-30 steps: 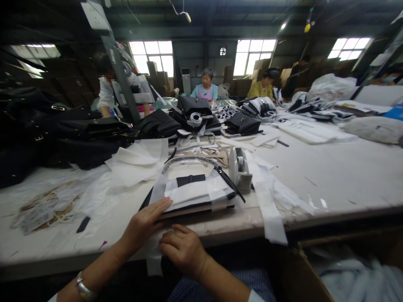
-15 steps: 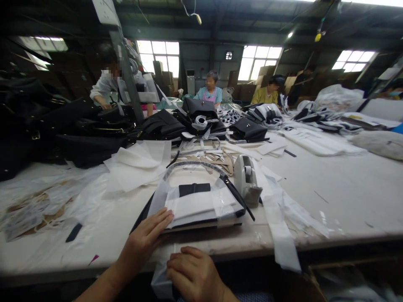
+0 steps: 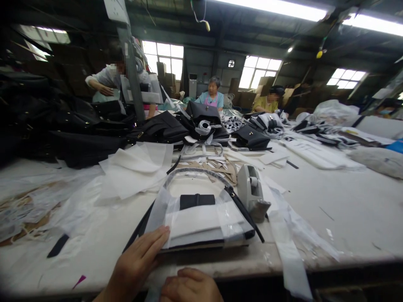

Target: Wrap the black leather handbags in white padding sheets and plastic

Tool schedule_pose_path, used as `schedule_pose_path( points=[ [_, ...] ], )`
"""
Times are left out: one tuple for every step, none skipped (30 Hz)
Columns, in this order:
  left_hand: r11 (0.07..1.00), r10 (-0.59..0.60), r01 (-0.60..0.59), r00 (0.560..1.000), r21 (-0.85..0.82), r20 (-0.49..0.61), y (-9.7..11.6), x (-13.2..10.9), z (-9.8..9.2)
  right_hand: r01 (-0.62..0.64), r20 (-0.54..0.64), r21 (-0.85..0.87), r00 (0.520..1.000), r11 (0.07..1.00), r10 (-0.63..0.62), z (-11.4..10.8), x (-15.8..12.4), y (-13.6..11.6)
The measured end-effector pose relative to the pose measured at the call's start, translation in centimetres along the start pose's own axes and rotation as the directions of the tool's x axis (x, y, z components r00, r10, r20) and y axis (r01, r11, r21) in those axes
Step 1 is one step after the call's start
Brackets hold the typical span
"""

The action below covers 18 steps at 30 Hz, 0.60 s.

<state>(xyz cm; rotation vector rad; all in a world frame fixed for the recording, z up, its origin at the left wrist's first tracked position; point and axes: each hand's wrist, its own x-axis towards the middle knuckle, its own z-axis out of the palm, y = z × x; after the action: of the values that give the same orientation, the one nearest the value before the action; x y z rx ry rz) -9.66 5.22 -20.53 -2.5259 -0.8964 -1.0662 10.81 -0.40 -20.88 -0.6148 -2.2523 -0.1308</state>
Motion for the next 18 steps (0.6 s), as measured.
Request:
schedule_pose_path(
  points=[
    [1.0,-0.022,0.022,1.0,-0.003,-0.002,0.1,0.1,-0.1,0.016,-0.001,0.007,1.0,1.0,-0.016,-0.7,0.5,0.0],
    [0.999,-0.04,0.04,0.999,-0.007,-0.003,0.2,0.2,-0.1,0.028,0.002,0.018,1.0,0.999,-0.028,-1.3,1.1,0.0],
    [0.999,-0.051,0.051,0.999,-0.013,0.004,0.2,0.3,-0.2,0.032,0.006,0.032,0.999,0.999,-0.032,-1.9,1.7,0.1],
    [0.998,-0.059,0.059,0.998,-0.021,0.014,0.3,0.3,-0.2,0.024,0.009,0.048,1.0,0.999,-0.024,-2.4,2.2,0.1],
    [0.997,-0.067,0.068,0.997,-0.03,0.026,0.3,0.4,-0.2,0.006,0.008,0.065,1.0,0.998,-0.006,-2.7,2.7,0.2],
    [0.996,-0.076,0.077,0.996,-0.041,0.036,0.3,0.4,-0.2,-0.01,0.004,0.077,1.0,0.997,0.009,-2.9,3.0,0.3],
    [0.995,-0.082,0.085,0.995,-0.054,0.049,0.3,0.4,-0.2,-0.021,0.001,0.084,1.0,0.996,0.021,-3.1,3.3,0.3],
    [0.993,-0.089,0.093,0.994,-0.07,0.06,0.3,0.4,-0.2,-0.028,0.002,0.085,1.0,0.996,0.028,-3.1,3.5,0.4],
    [0.991,-0.09,0.096,0.994,-0.088,0.068,0.3,0.4,-0.2,-0.027,0.007,0.08,1.0,0.996,0.027,-3.2,3.7,0.5],
    [0.99,-0.087,0.094,0.994,-0.105,0.07,0.3,0.3,-0.3,-0.019,0.015,0.067,1.0,0.998,0.018,-3.3,3.9,0.6],
    [0.99,-0.075,0.083,0.995,-0.117,0.066,0.3,0.3,-0.3,-0.006,0.022,0.047,1.0,0.999,0.005,-3.4,4.2,0.7],
    [0.99,-0.063,0.07,0.996,-0.122,0.059,0.4,0.2,-0.3,0.006,0.028,0.023,1.0,1.0,-0.007,-3.5,4.4,0.8],
    [0.991,-0.056,0.062,0.997,-0.12,0.055,0.5,0.1,-0.3,0.015,0.033,-0.002,0.999,1.0,-0.015,-3.6,4.7,0.9],
    [0.992,-0.055,0.061,0.997,-0.111,0.054,0.6,-0.1,-0.3,0.02,0.037,-0.028,0.999,0.999,-0.019,-3.7,4.9,1.1],
    [0.993,-0.064,0.069,0.996,-0.098,0.059,0.7,-0.2,-0.3,0.027,0.049,-0.053,0.998,0.998,-0.025,-3.8,5.2,1.4],
    [0.993,-0.076,0.081,0.995,-0.087,0.059,0.8,-0.3,-0.3,0.036,0.072,-0.073,0.997,0.997,-0.031,-3.8,5.3,1.6],
    [0.992,-0.089,0.094,0.994,-0.081,0.059,0.9,-0.5,-0.3,0.043,0.109,-0.089,0.994,0.995,-0.034,-3.7,5.3,1.9],
    [0.991,-0.099,0.103,0.994,-0.08,0.053,0.9,-0.5,-0.4,0.046,0.151,-0.101,0.988,0.994,-0.031,-3.6,5.2,2.3]
  ],
)
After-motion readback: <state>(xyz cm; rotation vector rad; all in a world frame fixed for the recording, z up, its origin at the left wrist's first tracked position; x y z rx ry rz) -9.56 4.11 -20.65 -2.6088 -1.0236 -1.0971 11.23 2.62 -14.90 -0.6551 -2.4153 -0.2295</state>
